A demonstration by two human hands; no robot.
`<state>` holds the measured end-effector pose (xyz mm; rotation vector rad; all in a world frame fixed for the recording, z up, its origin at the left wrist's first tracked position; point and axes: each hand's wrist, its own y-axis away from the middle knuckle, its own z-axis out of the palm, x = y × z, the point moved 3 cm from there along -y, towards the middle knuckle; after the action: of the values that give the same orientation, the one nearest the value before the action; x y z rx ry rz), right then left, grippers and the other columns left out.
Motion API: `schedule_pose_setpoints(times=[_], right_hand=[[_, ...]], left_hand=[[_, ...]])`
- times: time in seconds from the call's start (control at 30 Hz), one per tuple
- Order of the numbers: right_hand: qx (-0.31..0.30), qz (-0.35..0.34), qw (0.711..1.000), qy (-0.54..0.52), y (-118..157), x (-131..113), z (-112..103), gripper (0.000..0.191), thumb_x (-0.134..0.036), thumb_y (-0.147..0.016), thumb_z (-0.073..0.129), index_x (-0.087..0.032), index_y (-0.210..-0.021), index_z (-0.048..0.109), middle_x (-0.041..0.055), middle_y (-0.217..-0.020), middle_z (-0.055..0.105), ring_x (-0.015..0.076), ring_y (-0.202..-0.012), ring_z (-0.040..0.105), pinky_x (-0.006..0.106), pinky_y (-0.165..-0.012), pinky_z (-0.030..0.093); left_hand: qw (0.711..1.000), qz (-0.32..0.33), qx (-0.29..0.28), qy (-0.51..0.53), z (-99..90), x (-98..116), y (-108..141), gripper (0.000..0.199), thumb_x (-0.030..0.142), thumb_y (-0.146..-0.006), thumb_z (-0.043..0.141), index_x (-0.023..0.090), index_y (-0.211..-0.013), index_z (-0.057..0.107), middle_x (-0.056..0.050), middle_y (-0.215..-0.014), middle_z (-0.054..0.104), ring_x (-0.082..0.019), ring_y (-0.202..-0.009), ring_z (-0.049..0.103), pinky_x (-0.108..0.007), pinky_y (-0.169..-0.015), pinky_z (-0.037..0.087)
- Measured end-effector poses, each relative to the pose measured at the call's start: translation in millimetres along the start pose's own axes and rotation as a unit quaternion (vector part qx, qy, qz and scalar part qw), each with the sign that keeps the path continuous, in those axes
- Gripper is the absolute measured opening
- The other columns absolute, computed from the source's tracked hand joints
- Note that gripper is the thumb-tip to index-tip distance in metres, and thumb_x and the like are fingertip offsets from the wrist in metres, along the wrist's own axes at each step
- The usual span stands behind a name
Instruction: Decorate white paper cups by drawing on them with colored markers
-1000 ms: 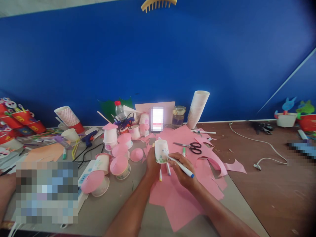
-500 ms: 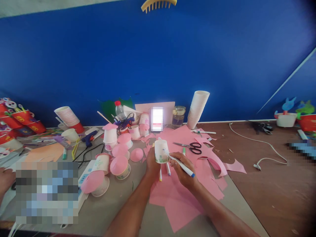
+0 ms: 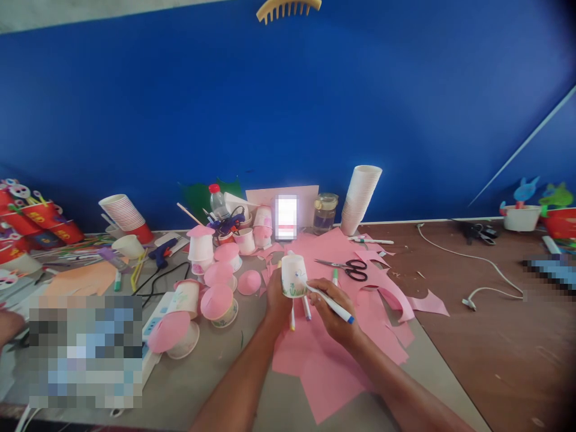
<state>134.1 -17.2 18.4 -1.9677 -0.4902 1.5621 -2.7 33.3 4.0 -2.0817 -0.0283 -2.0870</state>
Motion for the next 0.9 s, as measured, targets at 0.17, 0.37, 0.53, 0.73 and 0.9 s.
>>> schedule_pose_setpoints(times=[0.17, 0.37, 0.53, 0.73, 0.9], right_hand=[[-0.008, -0.002, 1.000, 0.005, -0.1, -1.2, -0.2, 0.017, -0.034, -0.096, 0.053, -0.024, -0.105, 0.065, 0.0042, -0.082, 0.069, 0.0164, -0.066, 0.065, 0.029, -0.059, 0.055], [-0.012, -0.007, 1.000, -0.002, -1.2, -4.7, -0.2, 0.015, -0.030, -0.095, 0.054, -0.023, -0.104, 0.065, 0.0048, -0.088, 0.071, 0.0163, -0.068, 0.067, 0.028, -0.060, 0.056], [-0.016, -0.005, 1.000, 0.000, -1.0, -4.5, 0.1, 0.016, -0.031, -0.095, 0.055, -0.023, -0.103, 0.065, 0.0052, -0.087, 0.072, 0.0170, -0.070, 0.068, 0.029, -0.062, 0.057], [-0.018, 0.000, 1.000, 0.005, -0.2, -3.4, 0.1, 0.018, -0.033, -0.095, 0.054, -0.023, -0.103, 0.066, 0.0055, -0.086, 0.072, 0.0177, -0.071, 0.068, 0.030, -0.062, 0.058], [-0.023, 0.002, 1.000, -0.002, -0.7, -4.2, -0.5, 0.017, -0.031, -0.095, 0.054, -0.023, -0.104, 0.066, 0.0045, -0.084, 0.071, 0.0163, -0.067, 0.067, 0.028, -0.059, 0.057]], left_hand=[[0.999, 0.034, -0.004, -0.033, 0.1, -1.4, -0.4, 0.009, 0.016, -0.066, 0.063, 0.020, -0.065, 0.055, 0.003, -0.063, 0.056, -0.014, -0.060, 0.047, -0.026, -0.054, 0.035], [0.999, 0.028, -0.001, -0.037, -0.5, -4.8, -1.6, 0.011, 0.014, -0.067, 0.063, 0.021, -0.066, 0.055, 0.001, -0.065, 0.057, -0.015, -0.060, 0.049, -0.027, -0.055, 0.038], [1.000, 0.020, 0.004, -0.012, -0.5, -2.1, -1.4, 0.009, 0.016, -0.067, 0.064, 0.022, -0.067, 0.058, 0.000, -0.065, 0.059, -0.016, -0.061, 0.050, -0.027, -0.055, 0.039], [1.000, 0.004, 0.008, -0.016, -0.6, -2.5, -2.0, 0.009, 0.015, -0.066, 0.064, 0.022, -0.069, 0.060, 0.000, -0.067, 0.062, -0.017, -0.062, 0.053, -0.028, -0.055, 0.040], [1.000, 0.010, 0.008, -0.019, -1.2, -1.2, -3.3, 0.009, 0.014, -0.067, 0.061, 0.022, -0.066, 0.058, 0.000, -0.066, 0.062, -0.016, -0.061, 0.053, -0.028, -0.055, 0.041]])
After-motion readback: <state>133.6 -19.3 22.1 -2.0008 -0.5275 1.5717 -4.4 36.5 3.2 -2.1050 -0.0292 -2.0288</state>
